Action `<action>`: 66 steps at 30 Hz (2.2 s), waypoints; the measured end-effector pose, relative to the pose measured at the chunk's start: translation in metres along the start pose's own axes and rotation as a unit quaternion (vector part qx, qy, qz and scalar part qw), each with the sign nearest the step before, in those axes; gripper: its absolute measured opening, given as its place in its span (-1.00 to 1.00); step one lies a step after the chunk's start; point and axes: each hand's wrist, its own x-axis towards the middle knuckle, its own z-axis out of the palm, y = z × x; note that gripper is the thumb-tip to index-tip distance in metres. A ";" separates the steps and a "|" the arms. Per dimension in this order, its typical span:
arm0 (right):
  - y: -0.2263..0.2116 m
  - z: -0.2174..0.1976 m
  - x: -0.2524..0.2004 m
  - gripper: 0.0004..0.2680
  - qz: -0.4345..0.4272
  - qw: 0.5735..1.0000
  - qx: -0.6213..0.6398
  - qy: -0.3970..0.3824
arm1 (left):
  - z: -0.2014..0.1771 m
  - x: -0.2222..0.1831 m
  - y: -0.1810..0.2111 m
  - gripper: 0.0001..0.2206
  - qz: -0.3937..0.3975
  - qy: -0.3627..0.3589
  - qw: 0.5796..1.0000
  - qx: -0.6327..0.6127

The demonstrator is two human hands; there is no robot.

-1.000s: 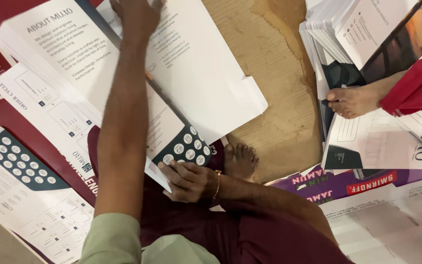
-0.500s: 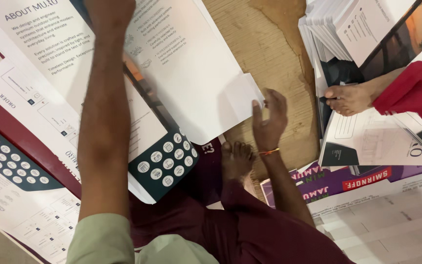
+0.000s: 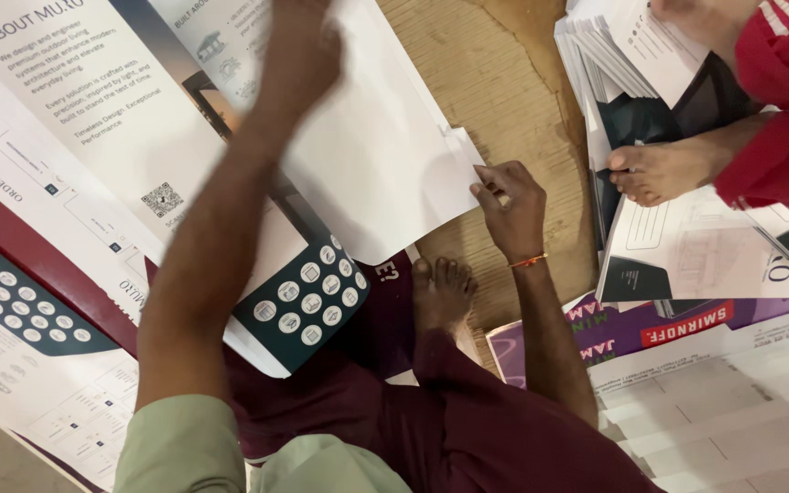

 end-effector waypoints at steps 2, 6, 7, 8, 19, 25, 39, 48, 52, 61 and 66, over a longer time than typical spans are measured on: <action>-0.002 0.001 0.000 -0.79 0.006 1.000 -0.025 0.002 | 0.018 -0.010 0.062 -0.46 0.111 -0.138 0.984 -0.012; -0.009 0.010 -0.008 -0.84 -0.047 0.989 -0.130 0.050 | 0.011 -0.031 0.132 -0.51 0.244 -0.184 0.952 -0.030; -0.009 0.012 -0.009 -0.85 -0.067 0.984 -0.155 0.063 | 0.006 -0.035 0.138 -0.61 0.262 -0.182 0.947 -0.027; -0.009 0.016 -0.011 -0.87 -0.087 0.977 -0.178 0.076 | 0.003 -0.036 0.142 -0.69 0.281 -0.180 0.942 -0.024; 0.014 0.063 -0.039 -0.73 -0.213 0.905 -0.358 0.092 | 0.000 -0.045 0.136 -0.84 0.327 -0.205 0.923 0.007; 0.011 0.063 -0.047 -0.60 -0.189 0.920 -0.338 0.056 | -0.007 -0.048 0.138 -0.80 0.336 -0.193 0.921 0.044; 0.001 0.021 -0.014 -0.36 0.116 0.889 0.416 -0.153 | -0.061 -0.003 0.148 -0.81 0.175 -0.258 0.943 -0.120; -0.115 0.094 -0.070 -0.21 -0.194 0.911 0.142 -0.335 | -0.159 0.034 0.111 -0.67 -0.096 -0.479 0.873 -0.005; -0.120 0.099 -0.074 -0.25 -0.264 0.915 0.113 -0.283 | -0.098 0.070 0.045 -0.52 -0.090 -0.393 0.912 0.078; -0.122 0.104 -0.078 -0.35 -0.323 0.911 0.012 -0.257 | -0.034 0.107 -0.028 0.14 -0.336 -0.373 0.862 0.068; -0.135 0.113 -0.089 -0.45 -0.359 0.887 -0.040 -0.288 | -0.018 0.078 -0.070 0.12 -0.379 -0.139 0.913 0.064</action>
